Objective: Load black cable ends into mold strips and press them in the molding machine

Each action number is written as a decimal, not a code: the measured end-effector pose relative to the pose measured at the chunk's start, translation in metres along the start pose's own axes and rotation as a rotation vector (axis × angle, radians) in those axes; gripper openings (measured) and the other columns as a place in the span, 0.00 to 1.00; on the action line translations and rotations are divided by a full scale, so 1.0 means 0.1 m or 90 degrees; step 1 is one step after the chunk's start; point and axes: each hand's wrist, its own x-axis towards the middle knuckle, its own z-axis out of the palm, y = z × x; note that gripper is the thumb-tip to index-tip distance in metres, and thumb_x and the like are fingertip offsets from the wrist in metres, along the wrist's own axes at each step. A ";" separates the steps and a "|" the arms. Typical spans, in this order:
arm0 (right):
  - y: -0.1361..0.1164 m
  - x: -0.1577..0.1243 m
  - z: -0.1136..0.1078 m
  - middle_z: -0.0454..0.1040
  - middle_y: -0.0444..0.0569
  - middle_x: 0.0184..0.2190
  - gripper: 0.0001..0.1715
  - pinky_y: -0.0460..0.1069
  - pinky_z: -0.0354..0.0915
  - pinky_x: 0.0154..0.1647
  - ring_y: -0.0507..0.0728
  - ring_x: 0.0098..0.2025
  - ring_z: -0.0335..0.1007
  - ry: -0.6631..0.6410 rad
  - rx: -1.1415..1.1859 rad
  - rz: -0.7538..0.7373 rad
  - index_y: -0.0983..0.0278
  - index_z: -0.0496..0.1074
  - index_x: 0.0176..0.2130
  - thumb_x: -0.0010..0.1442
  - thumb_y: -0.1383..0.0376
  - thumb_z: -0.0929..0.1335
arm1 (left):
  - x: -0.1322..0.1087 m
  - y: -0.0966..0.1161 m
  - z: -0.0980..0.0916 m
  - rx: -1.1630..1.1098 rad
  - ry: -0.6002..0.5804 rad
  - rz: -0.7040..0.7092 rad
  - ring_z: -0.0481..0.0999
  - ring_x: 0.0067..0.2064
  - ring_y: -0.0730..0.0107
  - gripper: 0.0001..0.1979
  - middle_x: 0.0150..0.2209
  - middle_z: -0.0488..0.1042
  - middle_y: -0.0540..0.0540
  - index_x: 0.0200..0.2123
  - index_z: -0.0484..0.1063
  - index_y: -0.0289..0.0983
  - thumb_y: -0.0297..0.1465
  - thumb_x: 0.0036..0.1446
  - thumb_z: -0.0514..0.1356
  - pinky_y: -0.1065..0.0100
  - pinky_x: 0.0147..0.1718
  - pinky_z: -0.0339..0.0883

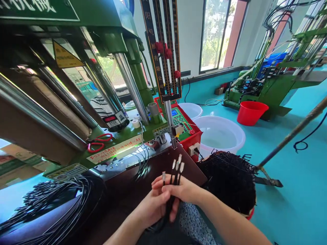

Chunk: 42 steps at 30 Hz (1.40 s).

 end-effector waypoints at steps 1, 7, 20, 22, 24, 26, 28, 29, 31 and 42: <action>0.00 0.02 0.00 0.70 0.51 0.47 0.18 0.57 0.57 0.53 0.61 0.50 0.64 0.020 0.037 0.006 0.60 0.73 0.44 0.53 0.59 0.68 | 0.04 -0.04 0.04 -0.045 0.037 0.016 0.57 0.12 0.81 0.22 0.16 0.63 0.55 0.29 0.62 0.36 0.48 0.42 0.62 0.77 0.12 0.52; -0.27 0.19 -0.34 0.69 0.52 0.49 0.25 0.59 0.53 0.56 0.61 0.52 0.63 0.097 0.177 -0.092 0.59 0.67 0.51 0.55 0.56 0.67 | 0.10 -0.22 0.14 -0.031 0.128 -0.019 0.45 0.09 0.84 0.17 0.10 0.54 0.60 0.31 0.64 0.34 0.44 0.52 0.56 0.78 0.07 0.39; -0.21 0.43 -0.44 0.67 0.52 0.52 0.20 0.55 0.52 0.59 0.57 0.55 0.59 -0.066 -0.061 -0.080 0.64 0.68 0.50 0.63 0.58 0.59 | 0.27 -0.13 0.14 -0.122 0.150 0.015 0.67 0.17 0.75 0.17 0.22 0.69 0.49 0.38 0.64 0.32 0.41 0.52 0.56 0.72 0.15 0.63; -0.18 0.45 -0.47 0.67 0.51 0.52 0.20 0.54 0.54 0.57 0.57 0.54 0.60 -0.054 -0.120 -0.066 0.64 0.68 0.50 0.62 0.58 0.60 | 0.28 -0.14 0.11 -0.124 0.156 0.031 0.65 0.16 0.77 0.17 0.20 0.66 0.51 0.36 0.65 0.32 0.41 0.51 0.57 0.73 0.15 0.62; -0.15 0.46 -0.51 0.70 0.51 0.48 0.21 0.52 0.60 0.51 0.56 0.50 0.65 -0.004 -0.184 -0.039 0.64 0.68 0.50 0.60 0.57 0.62 | 0.29 -0.16 0.08 -0.115 0.174 0.047 0.65 0.16 0.78 0.16 0.20 0.66 0.51 0.35 0.65 0.32 0.40 0.50 0.58 0.73 0.15 0.62; -0.13 0.46 -0.55 0.75 0.50 0.37 0.21 0.48 0.66 0.36 0.55 0.37 0.70 0.044 -0.263 0.013 0.65 0.70 0.46 0.58 0.55 0.64 | 0.29 -0.16 0.06 -0.097 0.192 0.060 0.65 0.17 0.78 0.17 0.21 0.66 0.51 0.35 0.65 0.32 0.40 0.49 0.59 0.73 0.16 0.63; -0.13 0.44 -0.58 0.73 0.46 0.25 0.20 0.45 0.61 0.24 0.52 0.25 0.67 0.064 -0.348 0.056 0.67 0.73 0.37 0.58 0.54 0.63 | 0.29 -0.16 0.04 -0.081 0.199 0.067 0.65 0.16 0.78 0.17 0.21 0.67 0.51 0.36 0.65 0.32 0.40 0.50 0.58 0.73 0.16 0.62; -0.13 0.43 -0.59 0.71 0.45 0.22 0.20 0.44 0.58 0.22 0.51 0.23 0.64 0.067 -0.385 0.062 0.67 0.73 0.33 0.58 0.54 0.62 | 0.30 -0.15 0.04 -0.076 0.199 0.068 0.65 0.16 0.78 0.18 0.21 0.67 0.51 0.37 0.65 0.31 0.41 0.50 0.58 0.72 0.16 0.62; -0.16 0.41 -0.60 0.69 0.44 0.20 0.20 0.44 0.56 0.21 0.50 0.22 0.62 0.069 -0.438 0.049 0.67 0.71 0.27 0.58 0.54 0.62 | 0.31 -0.15 0.04 -0.068 0.197 0.062 0.66 0.18 0.76 0.20 0.22 0.68 0.49 0.38 0.66 0.31 0.43 0.50 0.57 0.72 0.18 0.63; -0.28 0.33 -0.83 0.65 0.42 0.18 0.18 0.42 0.54 0.20 0.49 0.21 0.61 0.088 -0.525 0.079 0.66 0.70 0.25 0.56 0.57 0.62 | -0.09 0.36 -0.17 -0.123 0.453 0.297 0.51 0.15 0.84 0.14 0.16 0.52 0.58 0.26 0.63 0.35 0.41 0.51 0.59 0.79 0.13 0.45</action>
